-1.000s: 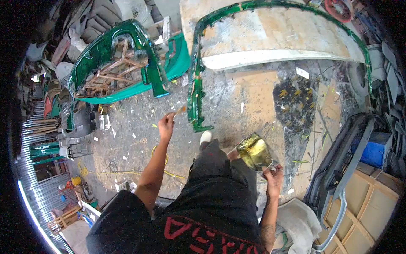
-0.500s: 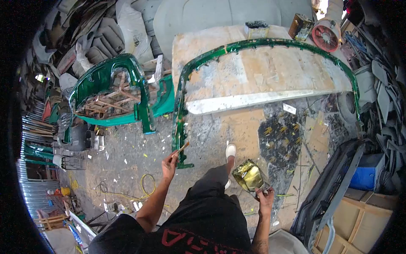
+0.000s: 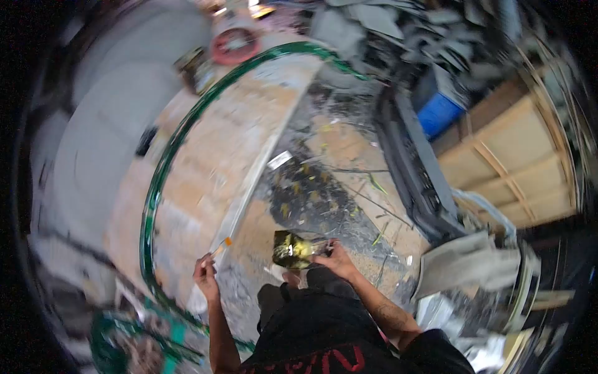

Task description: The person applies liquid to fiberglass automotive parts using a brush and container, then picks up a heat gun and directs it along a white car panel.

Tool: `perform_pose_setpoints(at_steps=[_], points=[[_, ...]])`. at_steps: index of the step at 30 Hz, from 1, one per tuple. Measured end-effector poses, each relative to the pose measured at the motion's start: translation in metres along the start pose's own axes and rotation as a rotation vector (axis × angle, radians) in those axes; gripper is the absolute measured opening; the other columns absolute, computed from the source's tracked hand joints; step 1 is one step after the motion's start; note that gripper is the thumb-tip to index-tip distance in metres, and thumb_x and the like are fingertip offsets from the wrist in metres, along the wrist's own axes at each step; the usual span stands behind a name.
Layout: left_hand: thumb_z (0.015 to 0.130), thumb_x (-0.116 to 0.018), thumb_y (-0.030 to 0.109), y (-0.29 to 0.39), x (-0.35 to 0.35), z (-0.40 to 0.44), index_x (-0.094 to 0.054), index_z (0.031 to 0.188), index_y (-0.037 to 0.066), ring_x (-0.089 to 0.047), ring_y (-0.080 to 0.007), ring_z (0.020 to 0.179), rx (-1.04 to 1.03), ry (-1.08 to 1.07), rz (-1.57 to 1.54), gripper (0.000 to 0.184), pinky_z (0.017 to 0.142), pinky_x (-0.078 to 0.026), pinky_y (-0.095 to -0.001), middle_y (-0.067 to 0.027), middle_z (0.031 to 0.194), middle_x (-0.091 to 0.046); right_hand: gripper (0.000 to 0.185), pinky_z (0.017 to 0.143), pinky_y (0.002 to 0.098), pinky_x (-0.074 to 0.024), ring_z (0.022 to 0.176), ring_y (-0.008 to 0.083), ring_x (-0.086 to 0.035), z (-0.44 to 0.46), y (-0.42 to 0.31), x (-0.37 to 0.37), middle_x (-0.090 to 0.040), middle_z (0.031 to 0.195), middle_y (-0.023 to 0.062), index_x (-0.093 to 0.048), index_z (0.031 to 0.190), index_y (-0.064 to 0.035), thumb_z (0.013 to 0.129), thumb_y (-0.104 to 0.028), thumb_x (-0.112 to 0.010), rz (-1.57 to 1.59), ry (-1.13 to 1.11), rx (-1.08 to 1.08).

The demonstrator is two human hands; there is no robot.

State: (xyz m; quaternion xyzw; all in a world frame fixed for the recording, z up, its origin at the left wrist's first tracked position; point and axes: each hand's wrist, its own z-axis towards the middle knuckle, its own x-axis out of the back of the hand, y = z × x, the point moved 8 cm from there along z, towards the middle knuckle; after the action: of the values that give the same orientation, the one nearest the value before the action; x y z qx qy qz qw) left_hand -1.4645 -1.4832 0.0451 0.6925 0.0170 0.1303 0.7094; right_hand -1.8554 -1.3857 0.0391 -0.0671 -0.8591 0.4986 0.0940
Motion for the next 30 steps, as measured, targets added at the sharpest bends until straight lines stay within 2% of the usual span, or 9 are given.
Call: perform_pose_setpoints(at_steps=[7,12,14,19,21,22,25,27,30], points=[[0.091,-0.056,0.014,0.057,-0.103,0.108,-0.064,0.094,-0.002,-0.046,-0.0053,0.055,0.018,-0.168,-0.052,0.019,0.051,-0.037,-0.0195,-0.0035,0.069,-0.06,0.07,0.057,0.0236,-0.0435,0.069,0.0115,-0.054,0.049,-0.016,0.03,-0.057,0.083,0.0095,-0.036,0.113,0.007,0.07,-0.028,-0.079,0.102,0.109,-0.044],[0.09,-0.057,0.015,0.075,-0.212,0.139,-0.064,0.093,-0.002,-0.046,-0.0061,0.055,0.008,-0.223,-0.123,0.019,0.052,-0.037,-0.0197,-0.0046,0.07,-0.06,0.065,0.061,0.0249,-0.0451,0.073,0.0116,-0.054,0.113,-0.01,0.088,-0.057,0.086,0.01,-0.036,0.109,0.0055,0.071,-0.025,-0.079,0.227,0.16,-0.035],[0.089,-0.058,0.015,0.074,-0.257,0.148,-0.064,0.093,-0.002,-0.046,-0.0066,0.055,0.028,-0.219,-0.167,0.019,0.052,-0.037,-0.0199,-0.0046,0.07,-0.06,0.074,0.087,0.0298,-0.0443,0.101,0.0179,-0.054,0.145,-0.014,0.116,-0.055,0.109,0.0147,-0.035,0.117,0.0124,0.069,-0.022,-0.081,0.252,0.128,-0.05],[0.091,-0.055,0.018,0.097,-0.376,0.162,-0.063,0.093,-0.004,-0.047,-0.007,0.056,0.066,-0.232,-0.112,0.023,0.052,-0.037,-0.0207,-0.0041,0.071,-0.059,0.068,0.084,0.03,-0.0455,0.097,0.0167,-0.055,0.205,-0.052,0.197,-0.056,0.104,0.0122,-0.037,0.114,0.0068,0.069,-0.018,-0.081,0.315,0.168,-0.024],[0.09,-0.059,0.016,0.106,-0.431,0.167,-0.065,0.094,-0.002,-0.05,-0.0071,0.058,0.088,-0.381,-0.036,0.019,0.051,-0.039,-0.0203,-0.0038,0.072,-0.06,0.063,0.082,0.03,-0.046,0.094,0.0164,-0.056,0.226,-0.097,0.241,-0.056,0.101,0.0117,-0.039,0.11,0.0029,0.068,-0.016,-0.082,0.32,0.22,0.036],[0.09,-0.059,0.016,0.111,-0.452,0.172,-0.065,0.094,-0.002,-0.05,-0.0071,0.058,0.091,-0.37,-0.025,0.019,0.051,-0.039,-0.0203,-0.0038,0.072,-0.06,0.062,0.081,0.0285,-0.0457,0.092,0.0155,-0.056,0.232,-0.114,0.261,-0.057,0.101,0.0124,-0.04,0.108,0.0031,0.066,-0.015,-0.082,0.28,0.217,-0.071],[0.089,-0.059,0.013,0.135,-0.523,0.184,-0.065,0.096,-0.001,-0.053,-0.0078,0.061,0.027,-0.479,0.061,0.017,0.054,-0.042,-0.0212,-0.0047,0.074,-0.06,0.062,0.08,0.0277,-0.0455,0.09,0.0147,-0.056,0.279,-0.121,0.306,-0.058,0.097,0.0114,-0.039,0.107,0.0036,0.066,-0.013,-0.082,0.361,0.278,0.141],[0.088,-0.059,0.01,0.162,-0.567,0.19,-0.065,0.097,0.0,-0.055,-0.0087,0.064,-0.137,-0.591,0.133,0.015,0.057,-0.043,-0.0218,-0.0059,0.075,-0.06,0.063,0.081,0.0275,-0.0453,0.09,0.0144,-0.056,0.294,-0.147,0.33,-0.059,0.096,0.0105,-0.038,0.107,0.0052,0.065,-0.013,-0.082,0.355,0.267,0.12],[0.088,-0.058,0.008,0.166,-0.613,0.21,-0.065,0.097,0.0,-0.054,-0.009,0.063,-0.131,-0.609,0.114,0.014,0.057,-0.042,-0.0219,-0.0057,0.075,-0.059,0.063,0.081,0.0273,-0.0454,0.092,0.0153,-0.055,0.317,-0.186,0.365,-0.058,0.097,0.0102,-0.039,0.11,0.005,0.066,-0.011,-0.081,0.316,0.323,0.147]])
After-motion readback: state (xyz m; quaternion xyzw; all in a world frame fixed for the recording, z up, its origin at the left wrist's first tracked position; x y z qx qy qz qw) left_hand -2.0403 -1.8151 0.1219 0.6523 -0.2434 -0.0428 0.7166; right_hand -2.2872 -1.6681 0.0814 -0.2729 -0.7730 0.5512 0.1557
